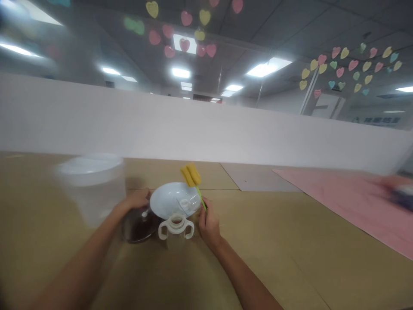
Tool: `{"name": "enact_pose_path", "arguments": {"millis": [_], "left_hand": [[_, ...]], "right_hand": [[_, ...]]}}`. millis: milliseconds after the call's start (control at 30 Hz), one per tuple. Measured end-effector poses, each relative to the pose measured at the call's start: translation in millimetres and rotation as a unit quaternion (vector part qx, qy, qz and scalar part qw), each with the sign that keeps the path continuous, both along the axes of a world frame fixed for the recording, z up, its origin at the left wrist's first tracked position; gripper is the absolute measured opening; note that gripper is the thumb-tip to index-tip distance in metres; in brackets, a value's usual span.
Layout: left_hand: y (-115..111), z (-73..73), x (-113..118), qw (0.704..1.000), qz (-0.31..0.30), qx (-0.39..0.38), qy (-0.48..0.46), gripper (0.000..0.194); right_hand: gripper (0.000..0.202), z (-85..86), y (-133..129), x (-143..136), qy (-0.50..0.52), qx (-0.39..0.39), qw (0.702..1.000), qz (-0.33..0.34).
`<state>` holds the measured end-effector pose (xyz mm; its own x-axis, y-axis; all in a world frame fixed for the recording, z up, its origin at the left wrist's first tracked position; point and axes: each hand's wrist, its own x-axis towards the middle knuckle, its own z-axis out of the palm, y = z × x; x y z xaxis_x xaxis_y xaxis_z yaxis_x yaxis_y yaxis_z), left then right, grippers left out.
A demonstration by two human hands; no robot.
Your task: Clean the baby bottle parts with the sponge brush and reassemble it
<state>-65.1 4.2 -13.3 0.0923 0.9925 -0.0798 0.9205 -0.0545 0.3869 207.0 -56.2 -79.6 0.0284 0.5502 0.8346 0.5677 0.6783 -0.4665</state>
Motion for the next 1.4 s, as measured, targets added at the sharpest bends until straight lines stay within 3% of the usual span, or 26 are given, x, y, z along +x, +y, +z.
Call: {"name": "enact_pose_path", "arguments": {"millis": [133,367,667,767,867,967,1033,1100,1200,1267,1400], "left_hand": [[3,-1.2,-3,0.999,0.035,0.042,0.001,0.033],[-2,15.5,-3,0.993,0.073,0.085,0.02,0.03],[-24,30.2,3,0.998,0.003,-0.068,0.016,0.012],[-31,33.7,7,0.996,-0.014,-0.086,0.026,0.012],[-38,46.4,10,0.997,-0.018,-0.055,0.058,0.013],[-53,69.7,15,0.996,-0.024,0.02,0.088,0.017],[-67,84.7,23,0.994,-0.048,0.061,0.081,0.029],[-81,93.3,36,0.988,-0.117,0.087,0.041,0.041],[-94,90.9,63,0.972,-0.215,0.099,-0.011,0.058],[-96,83.9,79,0.956,-0.263,0.124,-0.04,0.05],[-88,77.6,92,0.949,-0.276,0.143,-0.05,0.033]], "right_hand": [[0.028,0.6,0,-1,-0.001,0.006,1.0,0.0],[0.029,0.2,1,0,-0.017,0.019,1.0,-0.008],[0.028,3.4,-2,-2,-0.022,0.016,1.0,-0.009],[0.028,4.8,-3,-2,-0.022,0.015,1.0,-0.006],[0.029,6.6,-4,-3,-0.023,0.006,1.0,0.001],[0.029,8.0,-6,-4,-0.02,-0.001,1.0,0.004],[0.028,8.6,-7,-5,-0.016,0.001,1.0,0.003],[0.027,9.4,-8,-6,-0.008,0.009,1.0,0.005],[0.027,11.5,-11,-8,0.006,0.044,0.999,0.019],[0.029,13.0,-14,-9,0.002,0.081,0.996,0.026],[0.033,11.5,-15,-10,-0.017,0.121,0.991,0.046]]}}
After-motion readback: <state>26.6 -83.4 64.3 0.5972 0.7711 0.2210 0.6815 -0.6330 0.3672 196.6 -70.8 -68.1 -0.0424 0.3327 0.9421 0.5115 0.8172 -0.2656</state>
